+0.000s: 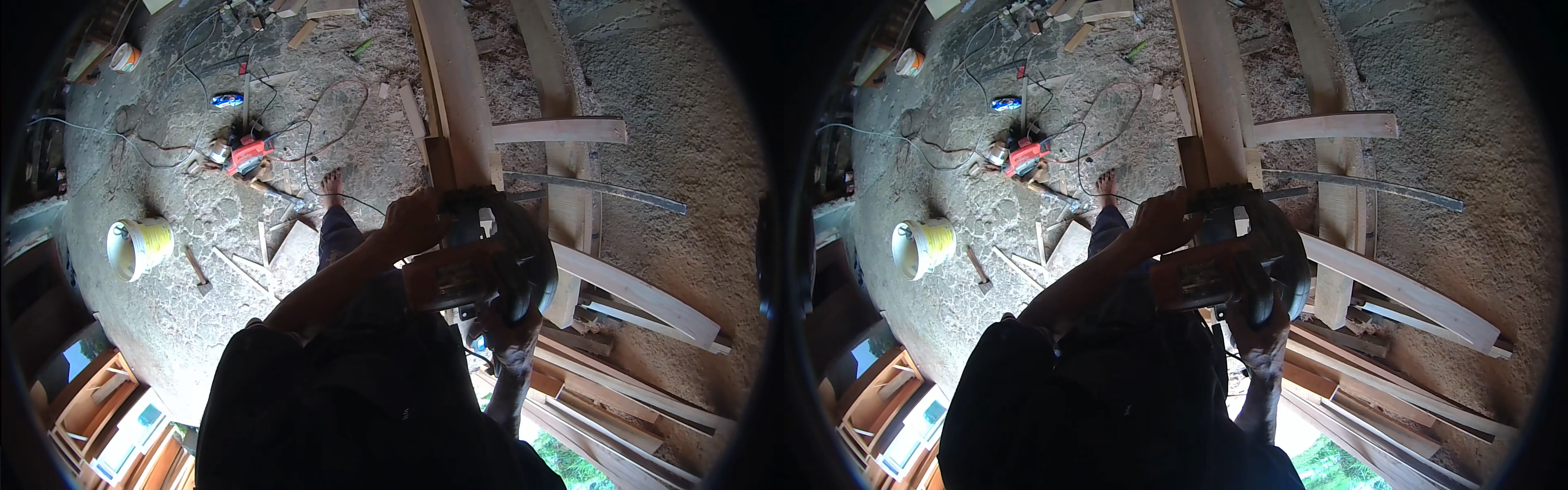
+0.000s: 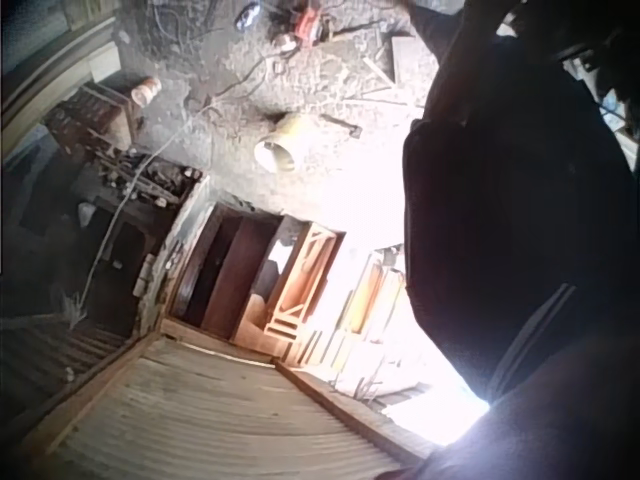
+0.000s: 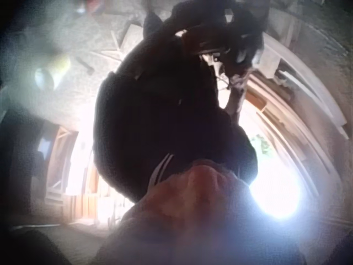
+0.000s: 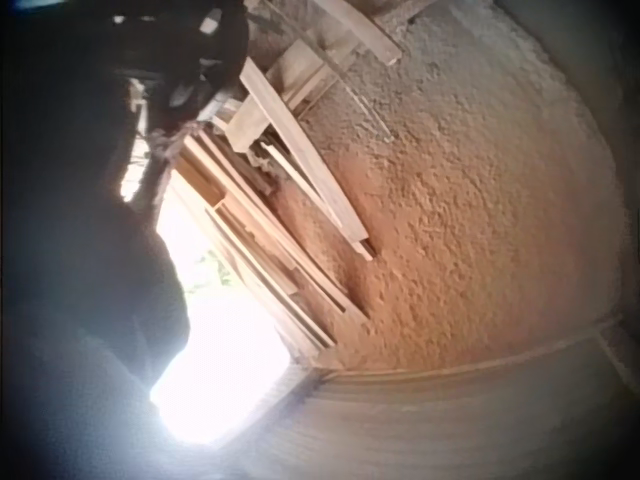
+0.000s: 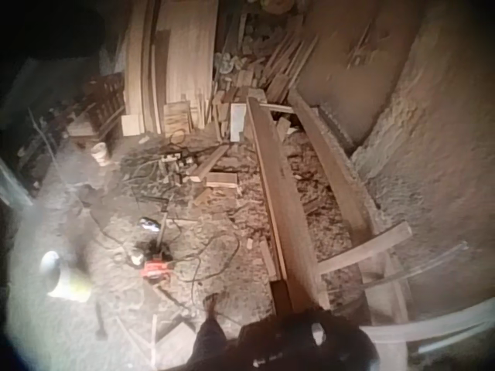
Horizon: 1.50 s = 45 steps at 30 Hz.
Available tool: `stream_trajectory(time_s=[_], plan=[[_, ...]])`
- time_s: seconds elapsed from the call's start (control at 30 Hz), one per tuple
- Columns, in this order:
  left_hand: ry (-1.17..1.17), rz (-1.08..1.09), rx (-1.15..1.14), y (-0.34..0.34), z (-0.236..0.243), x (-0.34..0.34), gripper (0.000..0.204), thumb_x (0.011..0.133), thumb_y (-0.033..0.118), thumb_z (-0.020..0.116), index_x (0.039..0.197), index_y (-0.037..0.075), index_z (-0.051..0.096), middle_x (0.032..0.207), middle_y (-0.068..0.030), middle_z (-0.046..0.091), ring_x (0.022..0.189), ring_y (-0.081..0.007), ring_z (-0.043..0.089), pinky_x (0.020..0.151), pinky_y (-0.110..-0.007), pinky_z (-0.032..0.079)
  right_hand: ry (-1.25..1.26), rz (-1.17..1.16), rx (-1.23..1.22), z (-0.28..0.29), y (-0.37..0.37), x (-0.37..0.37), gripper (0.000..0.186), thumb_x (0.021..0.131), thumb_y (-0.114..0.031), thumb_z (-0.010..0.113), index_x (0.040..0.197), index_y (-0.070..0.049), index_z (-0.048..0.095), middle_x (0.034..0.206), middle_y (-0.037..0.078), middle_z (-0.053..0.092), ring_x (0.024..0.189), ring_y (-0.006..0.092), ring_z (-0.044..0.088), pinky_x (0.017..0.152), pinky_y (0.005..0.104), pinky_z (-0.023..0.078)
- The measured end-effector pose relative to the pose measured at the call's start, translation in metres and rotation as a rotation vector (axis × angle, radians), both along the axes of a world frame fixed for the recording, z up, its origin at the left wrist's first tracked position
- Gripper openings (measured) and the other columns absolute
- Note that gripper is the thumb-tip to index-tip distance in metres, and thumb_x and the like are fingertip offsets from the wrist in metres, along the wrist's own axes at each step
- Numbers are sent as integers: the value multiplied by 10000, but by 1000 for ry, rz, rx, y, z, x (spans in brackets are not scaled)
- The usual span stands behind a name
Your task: The person uses a circular saw to cut a long wooden plank on a workbench, then uses a hand plane to smooth the cut edge. The person also picks up and places a small wooden block.
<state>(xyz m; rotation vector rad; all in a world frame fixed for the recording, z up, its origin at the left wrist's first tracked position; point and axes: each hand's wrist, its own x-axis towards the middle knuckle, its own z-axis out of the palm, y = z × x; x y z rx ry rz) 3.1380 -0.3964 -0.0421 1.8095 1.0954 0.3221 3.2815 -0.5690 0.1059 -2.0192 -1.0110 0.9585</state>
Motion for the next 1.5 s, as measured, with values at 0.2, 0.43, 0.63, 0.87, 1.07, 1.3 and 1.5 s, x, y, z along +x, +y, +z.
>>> stream_trajectory(time_s=[0.2,0.43,0.63,0.87,1.07,1.3,1.5], plan=[[35,15,29,0,-1,7,476,845,335,688,1152,20,505,1043,-237,676,956,-446,685,816,-559,531,-11,-55,-43,-7,-9,-3,404,845,-75,735,1229,-3,631,949,79,700,842,130,635,742,298,528],[-89,-4,90,-2,-8,0,400,861,248,694,1171,48,539,1091,-180,625,964,-406,677,792,-512,548,5,-64,-32,-9,-12,-3,352,845,-70,741,1180,-11,647,873,31,661,780,103,597,683,286,503],[-191,-10,173,-5,-22,-8,331,876,218,701,1161,69,624,1087,-144,609,959,-371,678,792,-475,569,-4,-55,-77,-15,-16,4,316,811,-64,770,1102,-10,660,760,16,640,681,92,592,611,283,489],[-185,11,224,-4,-28,-6,218,870,195,698,1065,105,658,1021,-87,650,886,-336,699,735,-462,580,38,-43,-14,-12,-13,3,282,796,-36,774,1055,5,669,682,33,651,544,92,604,491,273,475],[-197,43,283,-7,-27,-6,176,861,160,678,1028,112,649,998,-68,648,832,-313,706,660,-454,573,61,-21,22,-10,-11,6,271,797,-21,770,1049,3,671,689,34,655,555,98,615,497,278,480],[-172,28,262,-5,-22,-3,187,847,166,667,1014,96,619,977,-86,622,828,-324,694,666,-472,563,27,-3,26,-12,-11,6,227,809,-35,768,1006,1,661,687,35,653,541,99,612,486,279,477],[-162,-11,253,-1,-13,-3,312,812,248,722,1023,62,589,1002,-117,605,889,-353,681,696,-488,554,86,-46,-34,-9,-11,3,248,821,-46,763,1039,-3,654,660,9,618,537,99,594,496,282,472]])
